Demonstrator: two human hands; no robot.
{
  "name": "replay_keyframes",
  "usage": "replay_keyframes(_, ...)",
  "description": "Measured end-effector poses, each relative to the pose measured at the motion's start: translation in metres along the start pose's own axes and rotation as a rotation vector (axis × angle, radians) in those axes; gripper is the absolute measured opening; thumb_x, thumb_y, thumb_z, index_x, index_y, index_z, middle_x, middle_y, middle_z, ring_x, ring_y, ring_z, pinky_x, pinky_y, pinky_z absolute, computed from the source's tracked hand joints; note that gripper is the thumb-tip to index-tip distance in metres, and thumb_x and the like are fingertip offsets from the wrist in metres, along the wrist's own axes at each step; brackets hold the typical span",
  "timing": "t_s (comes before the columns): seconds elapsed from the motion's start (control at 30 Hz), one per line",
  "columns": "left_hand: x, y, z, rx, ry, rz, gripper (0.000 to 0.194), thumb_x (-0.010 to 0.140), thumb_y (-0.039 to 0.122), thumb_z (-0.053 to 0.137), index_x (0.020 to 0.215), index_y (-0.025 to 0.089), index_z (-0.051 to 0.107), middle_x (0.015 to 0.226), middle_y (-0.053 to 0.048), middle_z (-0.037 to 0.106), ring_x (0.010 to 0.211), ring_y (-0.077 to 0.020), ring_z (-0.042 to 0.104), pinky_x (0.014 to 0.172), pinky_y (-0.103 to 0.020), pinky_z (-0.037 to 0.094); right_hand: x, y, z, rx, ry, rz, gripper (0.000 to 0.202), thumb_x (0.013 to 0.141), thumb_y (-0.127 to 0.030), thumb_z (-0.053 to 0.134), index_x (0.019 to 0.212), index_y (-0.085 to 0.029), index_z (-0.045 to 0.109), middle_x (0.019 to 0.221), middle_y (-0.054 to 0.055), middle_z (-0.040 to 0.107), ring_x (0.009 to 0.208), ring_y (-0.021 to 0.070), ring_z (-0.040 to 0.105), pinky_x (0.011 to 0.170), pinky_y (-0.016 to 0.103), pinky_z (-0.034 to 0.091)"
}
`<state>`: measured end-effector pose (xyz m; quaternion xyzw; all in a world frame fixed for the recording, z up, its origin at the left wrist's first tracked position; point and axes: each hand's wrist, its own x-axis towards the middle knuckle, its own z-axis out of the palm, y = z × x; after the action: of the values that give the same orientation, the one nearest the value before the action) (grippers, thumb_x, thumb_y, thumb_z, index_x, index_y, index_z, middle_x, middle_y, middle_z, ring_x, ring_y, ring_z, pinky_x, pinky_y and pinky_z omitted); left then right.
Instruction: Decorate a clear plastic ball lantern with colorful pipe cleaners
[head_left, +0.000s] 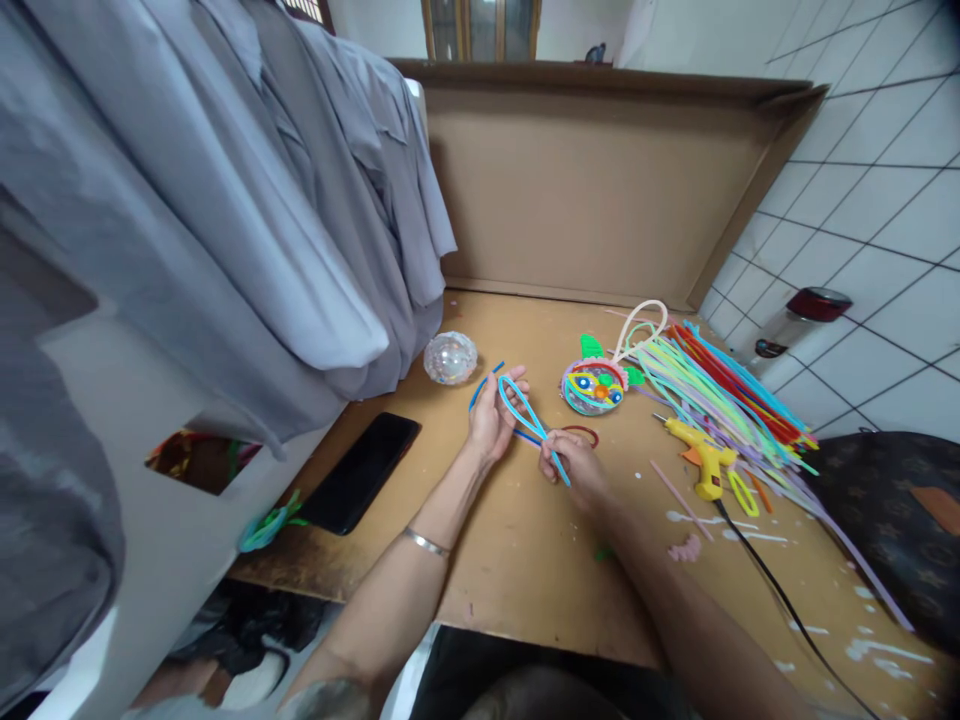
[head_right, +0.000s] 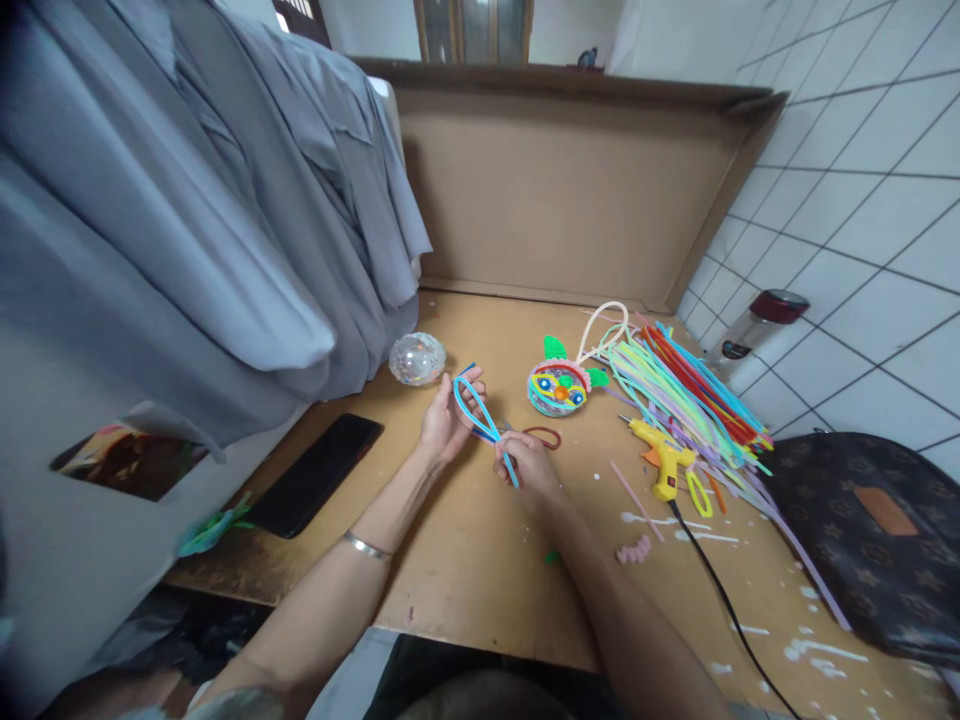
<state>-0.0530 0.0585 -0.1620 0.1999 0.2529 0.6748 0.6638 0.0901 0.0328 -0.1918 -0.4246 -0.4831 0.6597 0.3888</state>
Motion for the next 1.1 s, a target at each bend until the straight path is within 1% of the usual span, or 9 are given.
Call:
replay_keyframes(0.13, 0.001, 0.000, 0.001, -0.032, 0.012, -0.014, 0.030, 0.091, 0.040, 0.057, 0.094, 0.012, 0.067, 0.073, -0.004, 0.065, 0.065, -0.0097, 0.058, 0.062, -0.020, 0.045, -0.001, -0.001, -0.001, 0.080, 0.005, -0.003, 0.017, 0.063, -0.034, 0.055, 0.055, -0.021, 0.049, 0.039, -0.005, 0.044, 0.037, 0.0084, 0.039, 0.040, 0.021, 0.023)
replay_keyframes(0.33, 0.002, 0.000, 0.000, -0.071, 0.020, 0.007, 0.020, 0.086, 0.033, 0.066, 0.083, 0.013, 0.065, 0.072, -0.002, 0.064, 0.066, -0.0084, 0.060, 0.063, -0.019, 0.045, -0.003, -0.003, 0.001, 0.102, -0.014, -0.004, 0.017, 0.060, -0.035, 0.057, 0.053, -0.020, 0.051, 0.040, -0.005, 0.044, 0.036, 0.0078, 0.039, 0.040, 0.022, 0.024)
replay_keyframes(0.47, 0.006, -0.002, -0.006, -0.082, 0.027, 0.028, 0.018, 0.084, 0.031, 0.069, 0.083, 0.013, 0.065, 0.071, -0.001, 0.063, 0.063, -0.0076, 0.058, 0.058, -0.019, 0.043, -0.003, -0.003, 0.001, 0.092, -0.024, 0.002, 0.017, 0.060, -0.035, 0.057, 0.054, -0.020, 0.052, 0.040, -0.005, 0.045, 0.036, 0.0081, 0.039, 0.040, 0.022, 0.024)
replay_keyframes(0.67, 0.012, -0.005, -0.014, -0.088, 0.037, 0.068, 0.018, 0.079, 0.027, 0.075, 0.083, 0.013, 0.065, 0.068, 0.001, 0.062, 0.063, -0.0059, 0.058, 0.063, -0.018, 0.046, -0.003, -0.004, 0.000, 0.060, -0.042, -0.007, 0.017, 0.063, -0.035, 0.055, 0.055, -0.020, 0.051, 0.040, -0.005, 0.044, 0.037, 0.0088, 0.039, 0.041, 0.022, 0.024)
replay_keyframes(0.77, 0.014, -0.006, -0.015, -0.095, 0.072, 0.069, 0.018, 0.077, 0.025, 0.077, 0.080, 0.013, 0.065, 0.065, 0.002, 0.062, 0.057, -0.0042, 0.056, 0.057, -0.015, 0.044, -0.003, -0.004, 0.000, 0.060, -0.058, -0.010, 0.018, 0.064, -0.034, 0.056, 0.054, -0.020, 0.050, 0.041, -0.005, 0.043, 0.037, 0.0085, 0.039, 0.041, 0.022, 0.025)
replay_keyframes(0.87, 0.014, -0.005, -0.015, -0.085, 0.101, 0.052, 0.018, 0.076, 0.024, 0.077, 0.079, 0.013, 0.064, 0.062, 0.003, 0.062, 0.048, -0.0018, 0.049, 0.046, -0.013, 0.037, -0.002, -0.004, 0.001, 0.068, -0.081, 0.002, 0.019, 0.064, -0.034, 0.057, 0.053, -0.020, 0.050, 0.042, -0.006, 0.041, 0.037, 0.0080, 0.039, 0.041, 0.022, 0.025)
replay_keyframes(0.93, 0.013, -0.004, -0.014, -0.057, 0.099, 0.045, 0.018, 0.075, 0.024, 0.078, 0.079, 0.012, 0.064, 0.061, 0.003, 0.062, 0.044, -0.0009, 0.044, 0.042, -0.013, 0.033, -0.001, -0.003, 0.001, 0.061, -0.090, 0.022, 0.019, 0.063, -0.034, 0.058, 0.053, -0.020, 0.050, 0.041, -0.006, 0.040, 0.037, 0.0081, 0.039, 0.040, 0.022, 0.024)
replay_keyframes(1.0, 0.011, -0.003, -0.012, -0.022, 0.096, 0.056, 0.020, 0.073, 0.024, 0.079, 0.079, 0.012, 0.064, 0.062, 0.002, 0.062, 0.043, -0.0007, 0.041, 0.040, -0.014, 0.030, 0.000, -0.002, 0.000, 0.044, -0.108, 0.031, 0.019, 0.063, -0.035, 0.058, 0.053, -0.019, 0.051, 0.041, -0.006, 0.040, 0.037, 0.0085, 0.041, 0.040, 0.022, 0.025)
replay_keyframes(1.1, 0.008, -0.003, -0.010, 0.026, 0.075, 0.091, 0.025, 0.069, 0.025, 0.082, 0.080, 0.011, 0.064, 0.063, 0.002, 0.062, 0.045, -0.0009, 0.041, 0.042, -0.014, 0.030, 0.000, -0.001, -0.001, 0.023, -0.135, 0.026, 0.021, 0.064, -0.038, 0.060, 0.057, -0.018, 0.056, 0.043, -0.004, 0.047, 0.040, 0.0097, 0.045, 0.042, 0.022, 0.031)
